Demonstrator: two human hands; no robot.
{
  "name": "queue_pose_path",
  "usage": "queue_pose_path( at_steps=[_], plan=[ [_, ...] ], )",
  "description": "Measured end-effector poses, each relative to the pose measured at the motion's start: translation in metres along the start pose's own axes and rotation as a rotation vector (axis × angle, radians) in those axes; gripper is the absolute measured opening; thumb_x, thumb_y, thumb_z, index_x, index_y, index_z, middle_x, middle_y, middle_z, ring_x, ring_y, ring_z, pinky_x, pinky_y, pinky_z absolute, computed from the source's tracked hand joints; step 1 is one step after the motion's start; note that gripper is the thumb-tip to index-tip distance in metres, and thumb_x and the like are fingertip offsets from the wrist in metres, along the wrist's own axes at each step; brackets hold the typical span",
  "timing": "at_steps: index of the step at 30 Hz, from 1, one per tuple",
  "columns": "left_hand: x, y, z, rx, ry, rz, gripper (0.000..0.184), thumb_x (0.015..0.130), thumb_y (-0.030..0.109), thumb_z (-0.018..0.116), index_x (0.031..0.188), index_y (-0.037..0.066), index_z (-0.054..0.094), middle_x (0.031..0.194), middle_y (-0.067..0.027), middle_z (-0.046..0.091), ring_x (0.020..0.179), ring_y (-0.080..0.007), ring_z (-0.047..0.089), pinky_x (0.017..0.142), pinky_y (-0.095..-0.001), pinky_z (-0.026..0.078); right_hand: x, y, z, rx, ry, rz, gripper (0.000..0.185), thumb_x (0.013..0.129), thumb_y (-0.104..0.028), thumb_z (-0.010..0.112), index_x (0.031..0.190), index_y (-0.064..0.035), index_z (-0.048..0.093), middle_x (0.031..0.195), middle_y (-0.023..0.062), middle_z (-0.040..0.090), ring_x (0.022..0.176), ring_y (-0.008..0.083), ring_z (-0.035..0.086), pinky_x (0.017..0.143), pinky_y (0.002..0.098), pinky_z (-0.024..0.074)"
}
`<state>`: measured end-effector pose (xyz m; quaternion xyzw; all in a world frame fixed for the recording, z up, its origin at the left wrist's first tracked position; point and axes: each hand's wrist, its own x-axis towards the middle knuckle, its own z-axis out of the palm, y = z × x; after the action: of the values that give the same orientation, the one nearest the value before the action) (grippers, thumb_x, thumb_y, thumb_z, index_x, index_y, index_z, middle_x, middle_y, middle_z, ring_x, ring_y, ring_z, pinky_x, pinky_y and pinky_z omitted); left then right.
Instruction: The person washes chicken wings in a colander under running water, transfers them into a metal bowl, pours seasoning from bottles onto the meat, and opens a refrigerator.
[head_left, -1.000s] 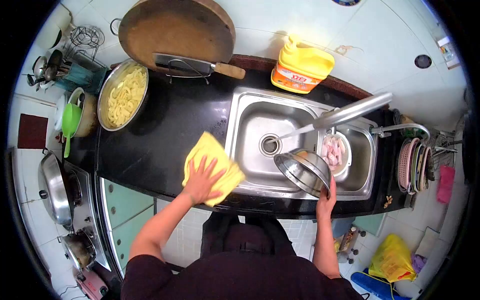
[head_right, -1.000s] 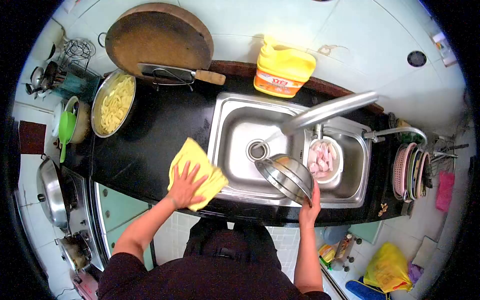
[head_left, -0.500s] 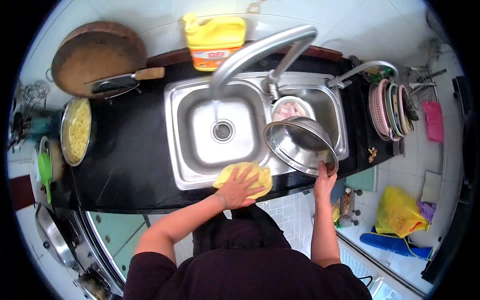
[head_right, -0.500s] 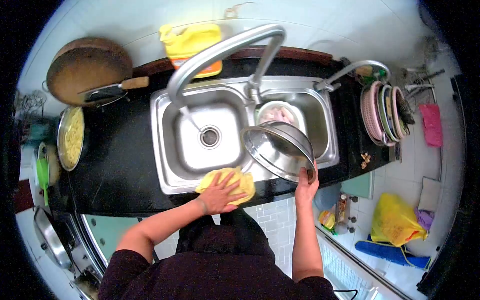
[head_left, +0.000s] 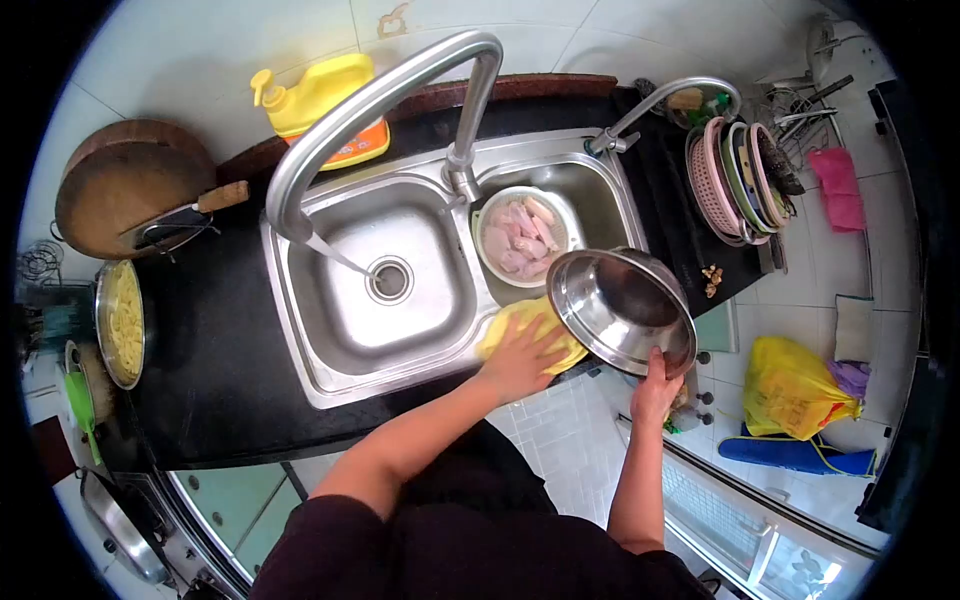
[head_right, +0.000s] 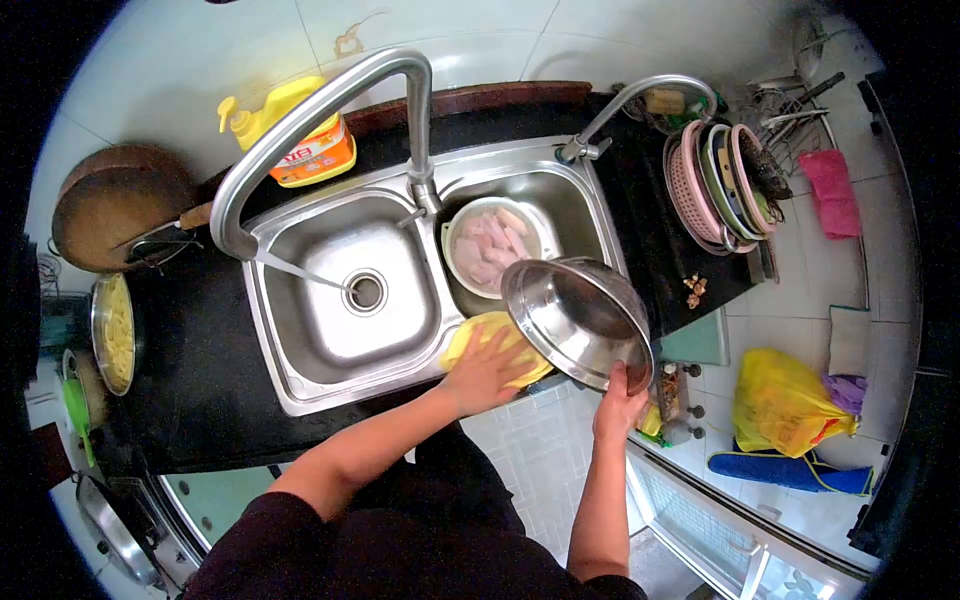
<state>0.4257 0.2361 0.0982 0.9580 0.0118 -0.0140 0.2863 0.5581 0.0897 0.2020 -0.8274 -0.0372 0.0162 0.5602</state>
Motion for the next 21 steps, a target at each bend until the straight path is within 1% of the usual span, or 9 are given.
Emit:
queue_pose_path(
  at_steps=[2, 4, 5, 7, 9, 13, 16, 19, 21],
  plan=[
    [-0.036, -0.012, -0.01, 0.041, 0.045, -0.01, 0.052, 0.086, 0.042, 0.045, 0.135, 0.029, 0.035, 0.143, -0.0072, 0.027, 0.135, -0.0306, 0.016, 0.106, -0.0574, 0.005, -0.003, 0.007, 0.003, 0.02, -0.051, 0.012, 0.021, 0.084, -0.013, 0.055, 0.097, 0.0038, 0.053, 0.087, 0.0077, 0.058, 0.08, 0.0171, 0.051, 0.073, 0.0287, 0.0408],
    [-0.073, -0.027, -0.026, 0.086, -0.022, -0.204, 0.055, 0.085, 0.039, 0.047, 0.137, 0.03, 0.032, 0.143, -0.0086, 0.027, 0.133, -0.0312, 0.02, 0.104, -0.0565, 0.016, -0.009, 0.008, 0.014, 0.023, -0.114, -0.033, 0.018, 0.084, -0.013, 0.055, 0.093, 0.0033, 0.054, 0.082, 0.0046, 0.056, 0.075, 0.0121, 0.048, 0.068, 0.0263, 0.0395],
    [-0.088, -0.036, -0.031, 0.077, -0.088, -0.277, 0.057, 0.085, 0.037, 0.049, 0.137, 0.029, 0.03, 0.14, -0.0109, 0.031, 0.127, -0.0321, 0.033, 0.099, -0.0517, 0.03, -0.012, 0.014, 0.015, 0.029, -0.114, -0.028, 0.018, 0.084, -0.013, 0.055, 0.093, 0.0033, 0.054, 0.082, 0.0046, 0.056, 0.075, 0.0121, 0.048, 0.068, 0.0263, 0.0395],
    [-0.124, -0.056, -0.031, 0.009, -0.045, -0.38, 0.057, 0.083, 0.03, 0.051, 0.136, 0.017, 0.033, 0.131, -0.0146, 0.042, 0.111, -0.0307, 0.048, 0.092, -0.0427, 0.039, -0.011, 0.027, 0.023, 0.02, -0.317, 0.189, 0.043, 0.084, -0.011, 0.057, 0.121, 0.0037, 0.043, 0.111, 0.0111, 0.055, 0.1, 0.0177, 0.05, 0.089, 0.0289, 0.0371],
    [-0.165, -0.071, -0.038, -0.068, 0.064, -0.376, 0.051, 0.078, 0.019, 0.058, 0.126, 0.01, 0.043, 0.119, -0.0144, 0.051, 0.107, -0.0301, 0.051, 0.088, -0.0399, 0.04, -0.018, 0.012, 0.042, 0.078, -0.348, 0.089, 0.034, 0.084, -0.009, 0.055, 0.115, 0.0043, 0.049, 0.106, 0.0098, 0.057, 0.096, 0.0161, 0.052, 0.086, 0.028, 0.0385],
    [-0.262, -0.094, -0.05, 0.057, 0.279, -0.364, 0.04, 0.073, 0.0, 0.058, 0.112, 0.005, 0.051, 0.111, -0.0172, 0.056, 0.098, -0.0332, 0.054, 0.086, -0.0417, 0.043, -0.033, 0.006, 0.075, 0.028, -0.528, 0.22, 0.024, 0.083, -0.014, 0.057, 0.099, 0.0037, 0.058, 0.091, 0.0069, 0.061, 0.08, 0.0141, 0.054, 0.075, 0.028, 0.0423],
    [-0.325, -0.106, -0.075, -0.03, 0.638, -0.707, 0.031, 0.071, -0.008, 0.05, 0.1, 0.003, 0.054, 0.087, -0.0166, 0.056, 0.084, -0.0348, 0.055, 0.072, -0.0409, 0.046, -0.048, 0.013, 0.113, -0.002, -0.774, 0.353, 0.028, 0.082, -0.012, 0.056, 0.105, 0.0035, 0.057, 0.096, 0.01, 0.062, 0.085, 0.0165, 0.056, 0.078, 0.0298, 0.0436],
    [-0.38, -0.112, -0.118, 0.291, 0.799, -0.912, 0.032, 0.071, -0.008, 0.051, 0.102, 0.0, 0.054, 0.089, -0.0182, 0.054, 0.084, -0.0356, 0.055, 0.073, -0.0399, 0.046, -0.076, 0.018, 0.165, 0.133, -0.95, 0.424, 0.032, 0.081, -0.008, 0.053, 0.11, 0.0048, 0.053, 0.098, 0.0131, 0.061, 0.088, 0.0192, 0.058, 0.078, 0.032, 0.047],
    [-0.424, -0.129, -0.121, 0.201, 0.823, -1.147, 0.039, 0.071, -0.004, 0.055, 0.11, 0.0, 0.052, 0.102, -0.0192, 0.054, 0.096, -0.0357, 0.053, 0.082, -0.0389, 0.043, -0.09, 0.017, 0.197, 0.191, -1.056, 0.6, 0.032, 0.081, -0.006, 0.052, 0.11, 0.0078, 0.051, 0.099, 0.0166, 0.06, 0.088, 0.0232, 0.06, 0.072, 0.035, 0.0525]
  ],
)
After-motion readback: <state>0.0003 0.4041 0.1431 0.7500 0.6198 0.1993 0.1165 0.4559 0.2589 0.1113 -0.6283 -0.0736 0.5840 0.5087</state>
